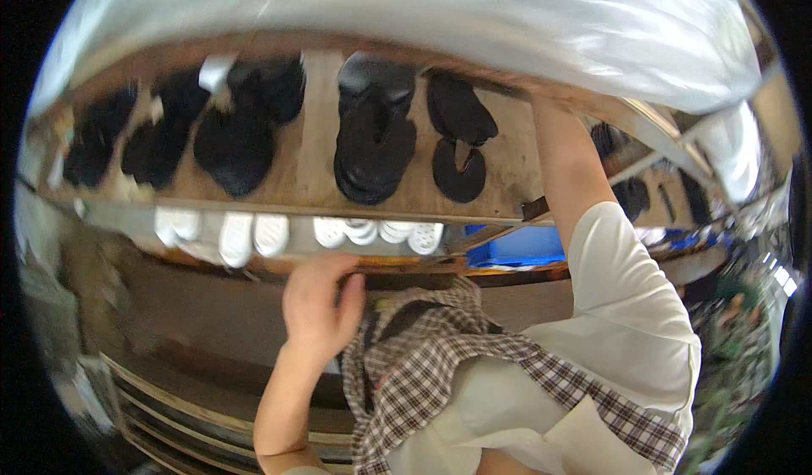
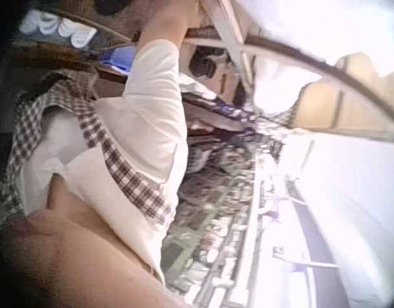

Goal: The person repeatedly picks up black slipper soles from a wooden shelf, inspects them by turning them over, and stacks them into neat piles. The person also briefly handles a plastic bag and places it on the shelf.

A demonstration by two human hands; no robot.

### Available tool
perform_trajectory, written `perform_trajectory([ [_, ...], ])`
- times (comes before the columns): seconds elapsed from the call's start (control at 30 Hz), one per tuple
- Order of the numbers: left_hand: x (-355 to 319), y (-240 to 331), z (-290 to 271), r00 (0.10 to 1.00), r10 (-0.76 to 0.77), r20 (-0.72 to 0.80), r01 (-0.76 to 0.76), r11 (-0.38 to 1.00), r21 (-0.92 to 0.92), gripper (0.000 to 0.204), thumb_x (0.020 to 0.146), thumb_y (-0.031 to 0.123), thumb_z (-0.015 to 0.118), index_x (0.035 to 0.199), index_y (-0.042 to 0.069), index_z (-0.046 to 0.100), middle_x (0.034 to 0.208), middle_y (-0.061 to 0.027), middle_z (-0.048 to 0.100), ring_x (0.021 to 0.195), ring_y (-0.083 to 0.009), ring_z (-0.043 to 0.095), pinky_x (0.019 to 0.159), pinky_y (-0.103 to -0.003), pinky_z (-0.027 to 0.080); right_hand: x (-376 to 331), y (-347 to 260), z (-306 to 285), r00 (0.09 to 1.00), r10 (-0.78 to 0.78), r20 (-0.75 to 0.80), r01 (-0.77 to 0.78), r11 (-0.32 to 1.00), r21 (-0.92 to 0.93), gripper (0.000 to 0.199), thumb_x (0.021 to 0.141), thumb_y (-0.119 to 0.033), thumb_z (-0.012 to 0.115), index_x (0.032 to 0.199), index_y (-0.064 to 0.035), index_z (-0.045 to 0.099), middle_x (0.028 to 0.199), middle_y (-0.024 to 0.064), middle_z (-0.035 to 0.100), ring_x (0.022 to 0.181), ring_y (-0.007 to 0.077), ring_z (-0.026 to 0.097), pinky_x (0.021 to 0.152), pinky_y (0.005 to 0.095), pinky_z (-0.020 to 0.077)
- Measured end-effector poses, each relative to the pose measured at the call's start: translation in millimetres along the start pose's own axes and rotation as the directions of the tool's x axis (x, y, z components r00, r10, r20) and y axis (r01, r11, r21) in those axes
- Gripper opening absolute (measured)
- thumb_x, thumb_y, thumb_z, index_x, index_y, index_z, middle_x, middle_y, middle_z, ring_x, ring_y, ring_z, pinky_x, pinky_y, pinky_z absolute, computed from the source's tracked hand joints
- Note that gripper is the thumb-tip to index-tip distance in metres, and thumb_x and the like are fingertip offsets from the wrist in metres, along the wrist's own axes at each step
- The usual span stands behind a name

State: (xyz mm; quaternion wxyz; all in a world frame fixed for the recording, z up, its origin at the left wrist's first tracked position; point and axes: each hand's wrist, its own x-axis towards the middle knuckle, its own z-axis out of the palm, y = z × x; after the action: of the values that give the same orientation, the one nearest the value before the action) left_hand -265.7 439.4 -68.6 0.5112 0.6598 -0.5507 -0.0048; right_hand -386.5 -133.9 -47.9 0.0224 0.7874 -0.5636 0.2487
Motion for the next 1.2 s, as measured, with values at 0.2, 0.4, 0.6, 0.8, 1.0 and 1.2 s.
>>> perform_trajectory([
  [0.2,125,35,48,0.819,0.286,0.497,-0.388,0.915,0.112,0.023,0.083,0.008,0.061,0.105,0.004,0.058,0.100,-0.0147,0.062,0.090,-0.0314,0.061,0.076,-0.039,0.049,-55,-44,18,0.977,0.172,-0.127,-0.120,0.932,0.342,0.027,0.082,-0.020,0.055,0.101,-0.0051,0.066,0.115,0.0152,0.061,0.109,0.0313,0.055,0.087,0.0395,0.0464],
  [0.4,263,-34,149,0.825,0.307,0.475,-0.293,0.950,-0.105,0.021,0.092,0.012,0.054,0.110,0.001,0.057,0.104,-0.0101,0.063,0.093,-0.0213,0.061,0.074,-0.032,0.049,-179,-137,-58,0.892,0.238,-0.384,0.140,0.662,0.736,0.025,0.082,-0.020,0.056,0.099,-0.0045,0.066,0.116,0.0154,0.060,0.110,0.0311,0.054,0.085,0.0403,0.0468],
  [0.6,369,-91,250,0.901,-0.060,0.430,0.021,0.995,0.096,0.032,0.090,0.026,0.061,0.112,0.002,0.058,0.099,-0.0084,0.063,0.090,-0.0216,0.061,0.076,-0.034,0.049,-391,-31,-145,0.669,-0.292,-0.684,0.724,0.462,0.512,0.013,0.084,-0.019,0.059,0.094,-0.0132,0.064,0.097,0.0041,0.063,0.078,0.0253,0.060,0.062,0.0354,0.0485],
  [0.8,418,-68,318,0.926,0.228,0.300,-0.357,0.785,0.507,0.068,0.080,0.052,0.066,0.122,-0.001,0.056,0.115,-0.0242,0.060,0.106,-0.0390,0.057,0.091,-0.044,0.044,-321,73,-116,0.766,0.274,-0.581,0.318,0.624,0.713,0.013,0.078,-0.005,0.060,0.090,-0.0047,0.057,0.083,0.0080,0.058,0.079,0.0287,0.055,0.067,0.0390,0.0444],
  [1.0,429,-40,318,0.845,0.217,0.489,-0.515,0.578,0.633,0.040,0.079,0.039,0.072,0.093,0.002,0.069,0.087,-0.0118,0.068,0.081,-0.0271,0.063,0.077,-0.041,0.048,-139,80,-41,0.969,-0.033,-0.244,0.153,0.856,0.493,0.016,0.081,-0.024,0.059,0.092,-0.0146,0.066,0.094,0.0029,0.065,0.095,0.0255,0.057,0.083,0.0364,0.0468],
  [1.2,430,-47,299,0.782,0.223,0.583,-0.371,0.917,0.148,0.026,0.087,0.024,0.068,0.086,-0.001,0.062,0.074,-0.0046,0.060,0.070,-0.0123,0.052,0.066,-0.027,0.043,-23,26,8,0.991,-0.075,-0.114,0.127,0.819,0.559,0.029,0.084,-0.031,0.060,0.113,-0.0267,0.062,0.109,-0.0036,0.064,0.119,0.0232,0.046,0.095,0.0460,0.0383],
])
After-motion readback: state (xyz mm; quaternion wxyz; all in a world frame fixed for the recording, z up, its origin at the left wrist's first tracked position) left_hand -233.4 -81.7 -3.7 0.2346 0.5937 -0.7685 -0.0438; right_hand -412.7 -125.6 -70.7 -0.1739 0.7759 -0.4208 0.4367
